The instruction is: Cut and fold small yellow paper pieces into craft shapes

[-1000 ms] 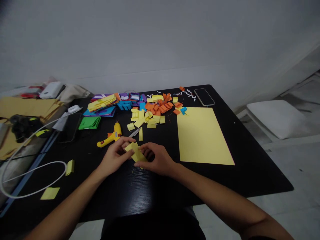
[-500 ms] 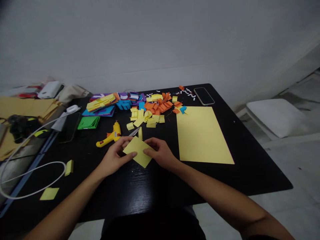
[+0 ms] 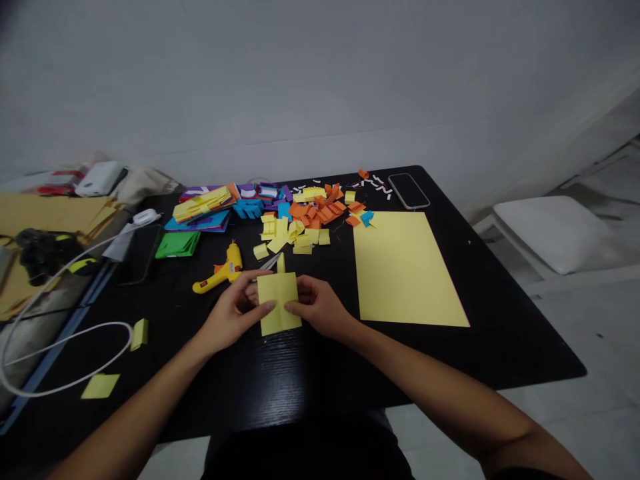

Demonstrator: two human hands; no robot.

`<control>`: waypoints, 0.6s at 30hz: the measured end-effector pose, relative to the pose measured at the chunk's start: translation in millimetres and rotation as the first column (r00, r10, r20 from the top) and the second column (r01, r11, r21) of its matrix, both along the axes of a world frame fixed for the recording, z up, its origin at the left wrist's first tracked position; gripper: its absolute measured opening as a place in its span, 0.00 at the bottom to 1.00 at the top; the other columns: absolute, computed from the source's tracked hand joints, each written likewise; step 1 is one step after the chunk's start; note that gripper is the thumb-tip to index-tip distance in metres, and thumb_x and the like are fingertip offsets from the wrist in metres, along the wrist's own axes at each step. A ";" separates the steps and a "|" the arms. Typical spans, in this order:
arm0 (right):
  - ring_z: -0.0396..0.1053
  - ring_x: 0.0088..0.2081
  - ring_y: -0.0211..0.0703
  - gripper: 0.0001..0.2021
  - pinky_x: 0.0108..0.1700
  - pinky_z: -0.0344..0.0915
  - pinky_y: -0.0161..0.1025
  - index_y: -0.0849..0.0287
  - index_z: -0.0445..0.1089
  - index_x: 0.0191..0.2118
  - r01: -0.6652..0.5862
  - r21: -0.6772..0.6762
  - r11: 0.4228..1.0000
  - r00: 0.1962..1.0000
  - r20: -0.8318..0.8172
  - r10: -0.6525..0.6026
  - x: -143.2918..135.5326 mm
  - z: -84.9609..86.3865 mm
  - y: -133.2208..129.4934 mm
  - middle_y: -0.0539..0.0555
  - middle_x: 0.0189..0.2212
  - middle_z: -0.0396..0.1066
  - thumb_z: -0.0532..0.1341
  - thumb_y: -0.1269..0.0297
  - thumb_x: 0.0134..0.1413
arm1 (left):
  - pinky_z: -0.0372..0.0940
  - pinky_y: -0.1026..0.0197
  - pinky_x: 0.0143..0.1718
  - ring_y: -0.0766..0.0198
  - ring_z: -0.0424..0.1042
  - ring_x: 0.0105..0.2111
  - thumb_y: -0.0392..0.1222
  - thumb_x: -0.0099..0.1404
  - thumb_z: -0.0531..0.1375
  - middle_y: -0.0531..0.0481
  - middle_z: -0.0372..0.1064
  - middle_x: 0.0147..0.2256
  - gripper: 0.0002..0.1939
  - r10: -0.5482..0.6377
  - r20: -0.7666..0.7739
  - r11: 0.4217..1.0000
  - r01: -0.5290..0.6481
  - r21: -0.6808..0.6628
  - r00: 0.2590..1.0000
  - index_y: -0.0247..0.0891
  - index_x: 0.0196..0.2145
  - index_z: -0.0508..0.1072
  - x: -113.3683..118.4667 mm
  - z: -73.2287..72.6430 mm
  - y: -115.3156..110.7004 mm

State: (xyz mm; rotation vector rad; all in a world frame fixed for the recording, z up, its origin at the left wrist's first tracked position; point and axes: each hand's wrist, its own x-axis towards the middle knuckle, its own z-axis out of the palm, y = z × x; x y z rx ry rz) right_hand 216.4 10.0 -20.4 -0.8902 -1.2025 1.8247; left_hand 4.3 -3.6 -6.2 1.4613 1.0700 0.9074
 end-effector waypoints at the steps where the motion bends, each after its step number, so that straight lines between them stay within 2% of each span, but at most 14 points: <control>1: 0.79 0.44 0.46 0.17 0.52 0.73 0.47 0.58 0.73 0.44 0.001 0.001 1.000 1.000 -0.003 -0.001 -0.1 0.1 -0.1 0.55 0.43 0.79 0.73 0.63 0.47 | 0.68 0.62 0.35 0.62 0.73 0.34 0.43 0.66 0.65 0.50 0.73 0.36 0.26 -0.007 -0.016 1.000 0.007 0.001 1.000 0.41 0.58 0.64 -0.2 0.3 -0.3; 11: 0.78 0.43 0.47 0.18 0.50 0.73 0.47 0.58 0.72 0.45 -0.009 0.019 1.000 1.000 0.023 0.009 -0.2 4.7 -2.0 0.55 0.42 0.79 0.72 0.60 0.50 | 0.70 0.60 0.33 0.60 0.75 0.32 0.42 0.64 0.66 0.49 0.75 0.34 0.26 -0.009 -0.061 0.999 0.011 0.040 0.998 0.41 0.59 0.66 0.5 2.8 -2.4; 18: 0.78 0.43 0.47 0.19 0.53 0.72 0.48 0.58 0.73 0.45 -0.002 0.016 1.000 1.000 -0.031 0.003 -0.7 5.7 -1.6 0.54 0.43 0.79 0.74 0.60 0.48 | 0.67 0.63 0.33 0.65 0.71 0.30 0.44 0.66 0.65 0.53 0.72 0.31 0.20 0.053 -0.035 0.999 -0.052 0.013 0.998 0.39 0.53 0.67 -0.2 -1.9 0.1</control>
